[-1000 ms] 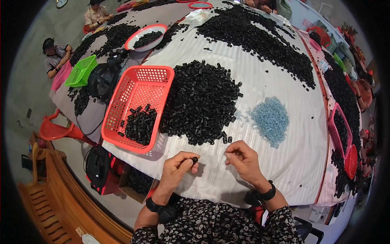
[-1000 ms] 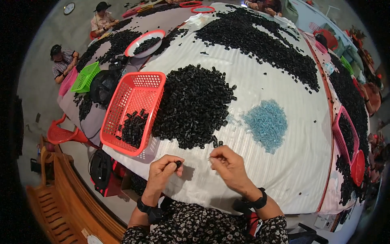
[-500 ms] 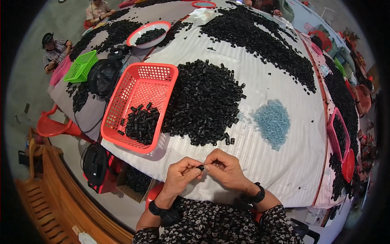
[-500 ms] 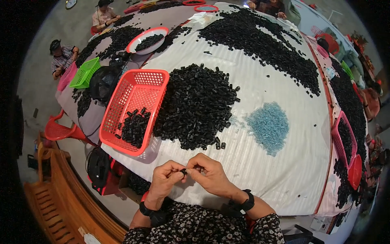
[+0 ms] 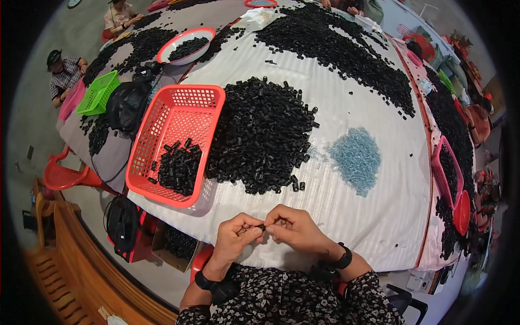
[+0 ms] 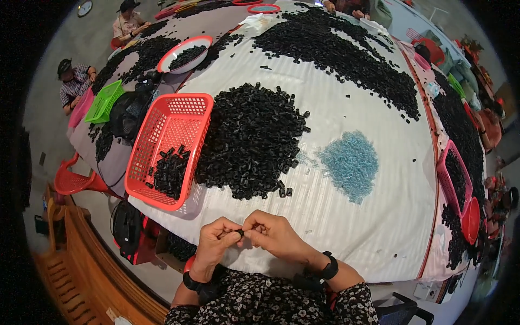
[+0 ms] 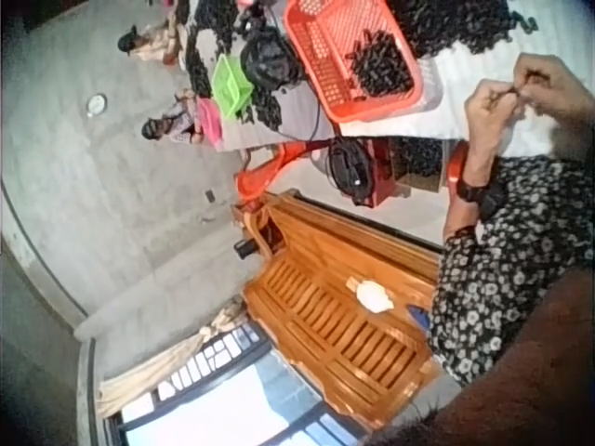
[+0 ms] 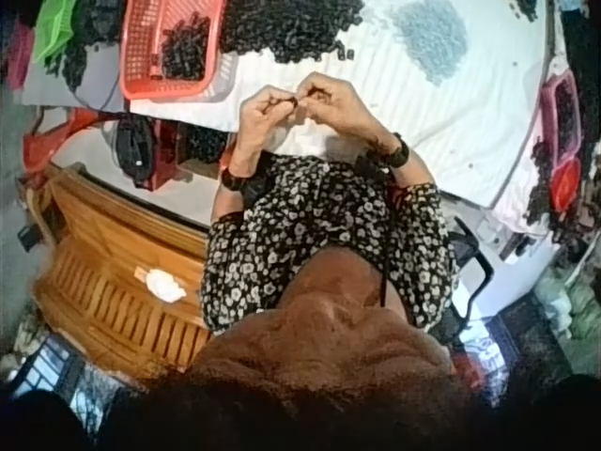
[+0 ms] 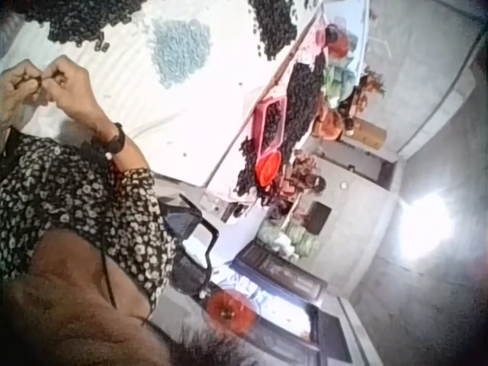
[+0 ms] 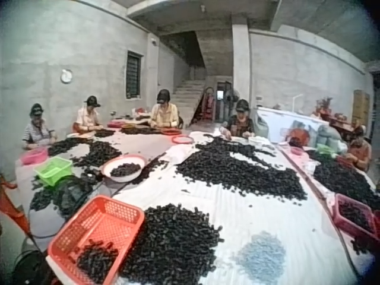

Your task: Sorting and inspecting black plastic shoe components at a production table.

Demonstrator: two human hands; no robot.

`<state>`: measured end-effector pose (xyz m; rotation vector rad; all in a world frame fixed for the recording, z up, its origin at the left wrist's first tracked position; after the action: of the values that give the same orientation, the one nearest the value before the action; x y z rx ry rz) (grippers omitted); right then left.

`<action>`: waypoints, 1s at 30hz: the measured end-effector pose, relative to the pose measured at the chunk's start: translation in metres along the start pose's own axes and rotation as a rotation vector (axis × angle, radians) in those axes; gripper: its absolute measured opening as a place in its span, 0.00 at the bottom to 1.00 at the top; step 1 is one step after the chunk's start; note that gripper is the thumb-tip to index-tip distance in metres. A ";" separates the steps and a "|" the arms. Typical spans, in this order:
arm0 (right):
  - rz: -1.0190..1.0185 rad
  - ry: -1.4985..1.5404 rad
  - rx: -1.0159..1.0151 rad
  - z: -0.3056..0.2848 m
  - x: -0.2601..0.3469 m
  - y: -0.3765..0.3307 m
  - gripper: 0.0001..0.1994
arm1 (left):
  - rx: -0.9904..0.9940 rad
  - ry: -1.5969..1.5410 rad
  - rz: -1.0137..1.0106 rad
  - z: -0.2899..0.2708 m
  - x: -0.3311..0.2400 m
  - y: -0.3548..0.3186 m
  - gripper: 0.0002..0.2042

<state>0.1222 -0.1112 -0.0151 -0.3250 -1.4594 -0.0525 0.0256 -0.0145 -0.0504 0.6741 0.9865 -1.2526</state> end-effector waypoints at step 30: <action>0.099 0.327 0.045 0.007 -0.036 -0.012 0.04 | 0.073 0.066 0.010 0.012 0.010 -0.007 0.05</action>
<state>0.1080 -0.1271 -0.0472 -0.3346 -1.1177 0.0074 0.0215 -0.0315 -0.0533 0.7807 0.9938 -1.2695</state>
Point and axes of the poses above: each hand's wrist, its own y-axis towards the middle knuckle, its own z-axis out of the palm, x = y × z, the point moved 7 cm from there along y, towards the middle knuckle, and after that the axes turned 8 degrees about x, right-handed, at the moved point
